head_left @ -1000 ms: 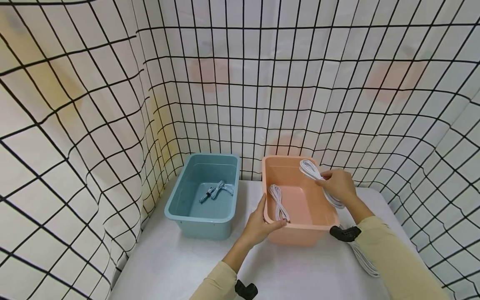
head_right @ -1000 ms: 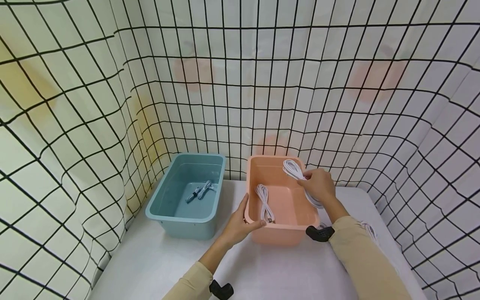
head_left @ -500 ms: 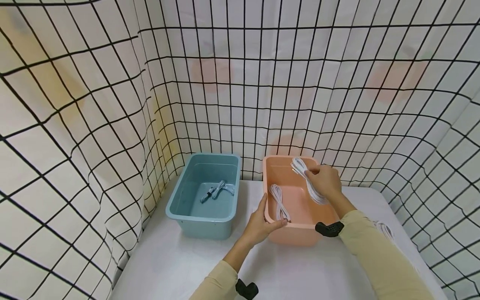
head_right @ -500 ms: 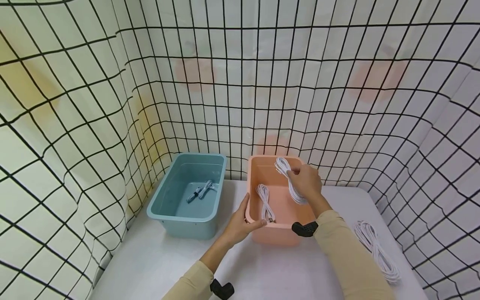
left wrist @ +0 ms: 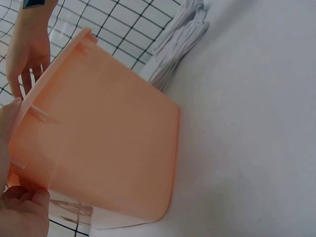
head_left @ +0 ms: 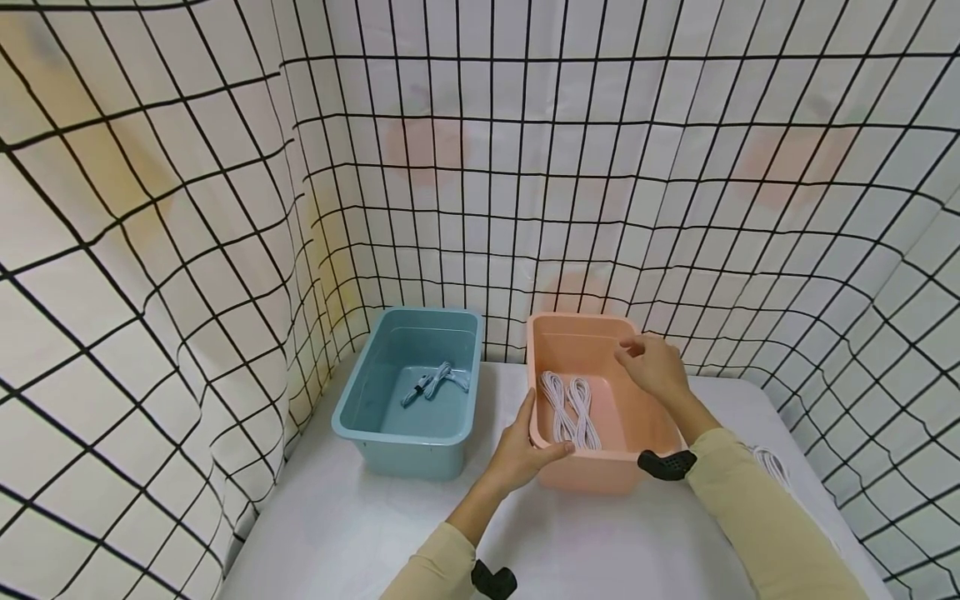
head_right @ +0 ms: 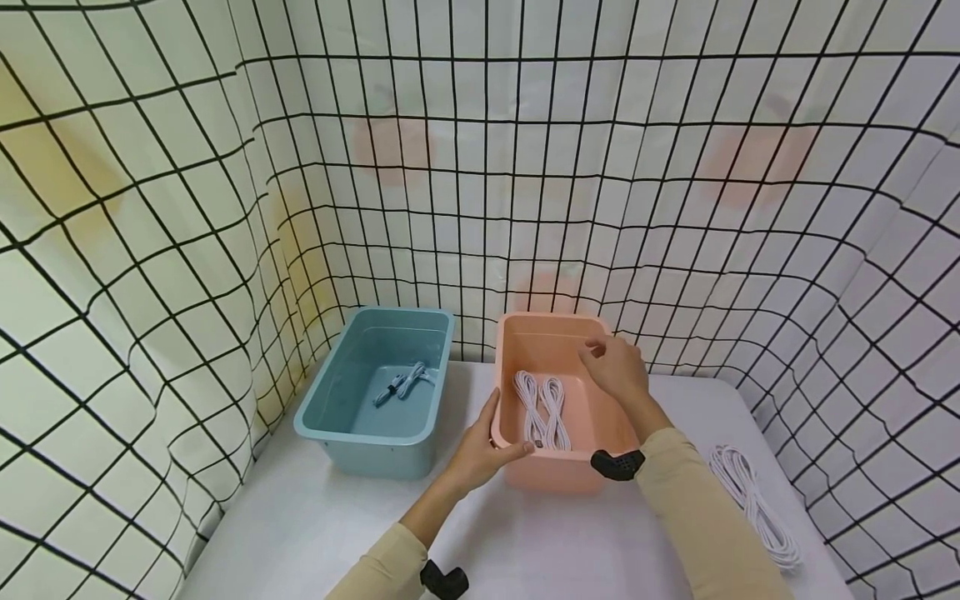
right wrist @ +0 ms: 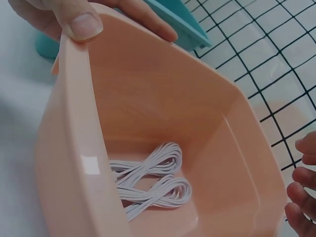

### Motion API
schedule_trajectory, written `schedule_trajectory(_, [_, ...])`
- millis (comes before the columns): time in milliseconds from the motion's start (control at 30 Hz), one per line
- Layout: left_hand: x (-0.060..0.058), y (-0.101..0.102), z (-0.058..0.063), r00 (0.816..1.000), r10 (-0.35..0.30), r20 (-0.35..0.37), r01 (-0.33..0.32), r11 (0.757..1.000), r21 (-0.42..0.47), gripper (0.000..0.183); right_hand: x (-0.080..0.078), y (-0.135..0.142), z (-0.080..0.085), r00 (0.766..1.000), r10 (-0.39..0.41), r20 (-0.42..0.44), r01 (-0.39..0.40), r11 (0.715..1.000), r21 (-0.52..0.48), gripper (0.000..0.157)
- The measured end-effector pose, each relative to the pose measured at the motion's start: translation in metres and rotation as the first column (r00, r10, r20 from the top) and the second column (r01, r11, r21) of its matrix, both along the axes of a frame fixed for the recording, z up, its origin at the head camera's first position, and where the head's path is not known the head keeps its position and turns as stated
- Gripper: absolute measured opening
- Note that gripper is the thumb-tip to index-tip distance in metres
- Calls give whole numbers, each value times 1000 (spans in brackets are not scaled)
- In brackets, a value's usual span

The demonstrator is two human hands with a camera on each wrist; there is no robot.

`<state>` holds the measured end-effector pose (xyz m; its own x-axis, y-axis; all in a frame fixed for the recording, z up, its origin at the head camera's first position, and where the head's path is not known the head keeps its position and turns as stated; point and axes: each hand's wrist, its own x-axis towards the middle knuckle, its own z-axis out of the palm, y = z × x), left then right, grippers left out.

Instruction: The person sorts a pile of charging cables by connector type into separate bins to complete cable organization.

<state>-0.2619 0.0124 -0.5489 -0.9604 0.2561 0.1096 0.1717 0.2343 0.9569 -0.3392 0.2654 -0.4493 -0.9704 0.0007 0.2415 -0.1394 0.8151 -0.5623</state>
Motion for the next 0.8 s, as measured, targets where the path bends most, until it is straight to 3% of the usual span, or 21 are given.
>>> schedule_trajectory(500, [0,-1,0,1000,4,0,-4,1000,10,113,7,12,-4,1000,23,19,-23,1000,9,44])
schedule_trajectory(800, [-1,0,-2,1000,1,15,-1,999,41,112,10,27,-11,998,-11,55,12,1000,-9,48])
